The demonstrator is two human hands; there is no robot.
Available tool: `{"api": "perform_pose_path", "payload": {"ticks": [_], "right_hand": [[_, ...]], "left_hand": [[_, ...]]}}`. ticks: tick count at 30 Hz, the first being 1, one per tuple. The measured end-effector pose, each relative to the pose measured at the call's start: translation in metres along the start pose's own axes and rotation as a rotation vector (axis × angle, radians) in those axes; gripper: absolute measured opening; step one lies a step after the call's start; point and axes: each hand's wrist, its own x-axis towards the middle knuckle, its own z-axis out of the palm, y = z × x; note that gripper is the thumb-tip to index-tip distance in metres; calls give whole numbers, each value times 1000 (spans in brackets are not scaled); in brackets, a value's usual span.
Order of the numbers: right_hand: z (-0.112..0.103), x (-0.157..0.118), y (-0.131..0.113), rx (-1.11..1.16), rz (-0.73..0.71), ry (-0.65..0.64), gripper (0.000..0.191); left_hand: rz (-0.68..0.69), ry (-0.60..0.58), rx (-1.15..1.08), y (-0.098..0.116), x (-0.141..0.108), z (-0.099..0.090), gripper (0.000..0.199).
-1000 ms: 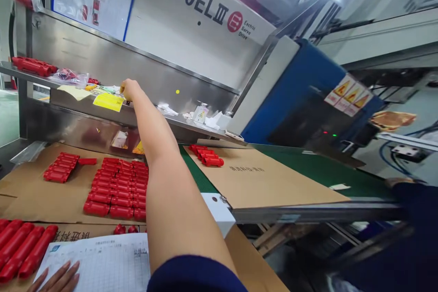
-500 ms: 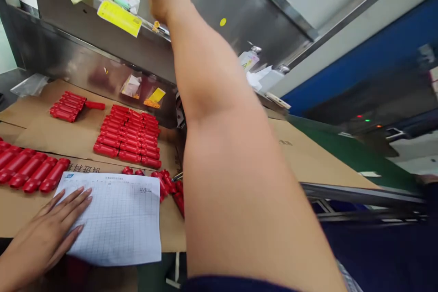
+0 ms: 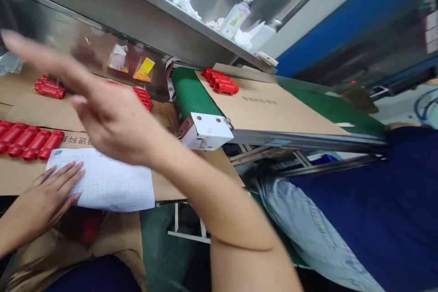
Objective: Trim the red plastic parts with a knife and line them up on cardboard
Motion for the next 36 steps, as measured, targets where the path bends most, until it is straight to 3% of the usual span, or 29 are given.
{"api": "perform_pose_path", "payload": {"ticks": [1, 3, 7, 12, 16, 19, 22, 28, 32, 36], "right_hand": [[16, -22, -6, 114, 22, -45, 57], [44, -53, 1, 274, 112, -16, 50], [84, -85, 35, 546, 382, 185, 27], [109, -99, 45, 1044, 462, 434, 27], [125, -96, 50, 1258, 589, 572, 57], [141, -94, 63, 1382, 715, 601, 42], [158, -99, 78, 1413, 819, 594, 47], [179, -120, 93, 1497, 984, 316, 67], [186, -126, 94, 1416, 966, 498, 53], [187, -134, 88, 1338, 1005, 539, 44]], "left_hand": [[-8, -10, -10, 0, -4, -2, 53], [-28, -28, -19, 0, -10, -5, 52], [-17, -43, 16, 0, -15, -10, 50], [9, -12, 58, 3, -8, -17, 47], [15, -11, 60, 5, -4, -21, 45], [5, -25, 54, 8, -3, -23, 41], [-28, -50, 47, 11, 0, -25, 40], [-54, -121, 17, 11, 15, -28, 45], [-73, -147, -107, 7, 20, -18, 39], [-43, -130, -162, 3, 11, -10, 38]]}}
